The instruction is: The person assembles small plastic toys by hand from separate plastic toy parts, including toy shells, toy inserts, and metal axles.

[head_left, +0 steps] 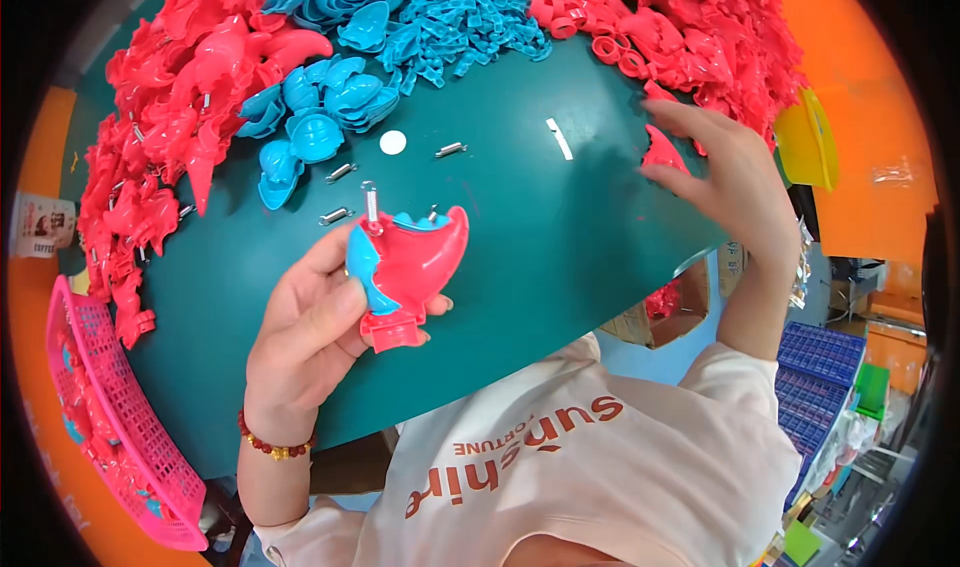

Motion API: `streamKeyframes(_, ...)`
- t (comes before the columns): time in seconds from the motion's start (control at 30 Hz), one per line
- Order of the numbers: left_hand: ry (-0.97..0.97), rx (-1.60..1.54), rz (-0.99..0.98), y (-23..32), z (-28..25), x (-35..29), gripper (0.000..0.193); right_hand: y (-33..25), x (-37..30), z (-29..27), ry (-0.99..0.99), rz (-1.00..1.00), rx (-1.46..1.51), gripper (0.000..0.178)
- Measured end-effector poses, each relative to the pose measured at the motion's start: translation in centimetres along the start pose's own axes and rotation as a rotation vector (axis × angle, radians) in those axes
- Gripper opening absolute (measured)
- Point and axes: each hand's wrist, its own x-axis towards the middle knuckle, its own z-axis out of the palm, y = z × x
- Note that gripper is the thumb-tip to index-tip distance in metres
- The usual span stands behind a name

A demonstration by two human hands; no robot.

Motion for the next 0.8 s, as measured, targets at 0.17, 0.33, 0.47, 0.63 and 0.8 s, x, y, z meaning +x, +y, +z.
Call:
streamKeyframes(0.17,0.053,0.044,0.049,-0.2,0.6,0.4,0.061,1.7,-2.3,3.4,-0.07,0.275,-0.031,0.041)
streamKeyframes(0.33,-0.011,0.037,0.085,-0.8,0.6,0.3,0.062,-0.3,-0.3,5.1,0.131,0.335,0.337,0.038)
streamKeyframes(0.47,-0.19,-0.031,0.115,-1.7,1.3,0.4,0.063,-7.4,0.6,5.2,0.316,-0.195,0.467,0.043)
streamKeyframes(0.63,-0.127,-0.052,0.049,-0.9,0.9,-0.5,0.066,-11.1,0.7,5.6,0.219,-0.375,0.565,0.057)
streamKeyframes(0.8,-0.166,-0.099,-0.002,-0.3,0.1,-0.9,0.067,-9.9,1.5,3.9,-0.105,-0.369,0.988,0.058)
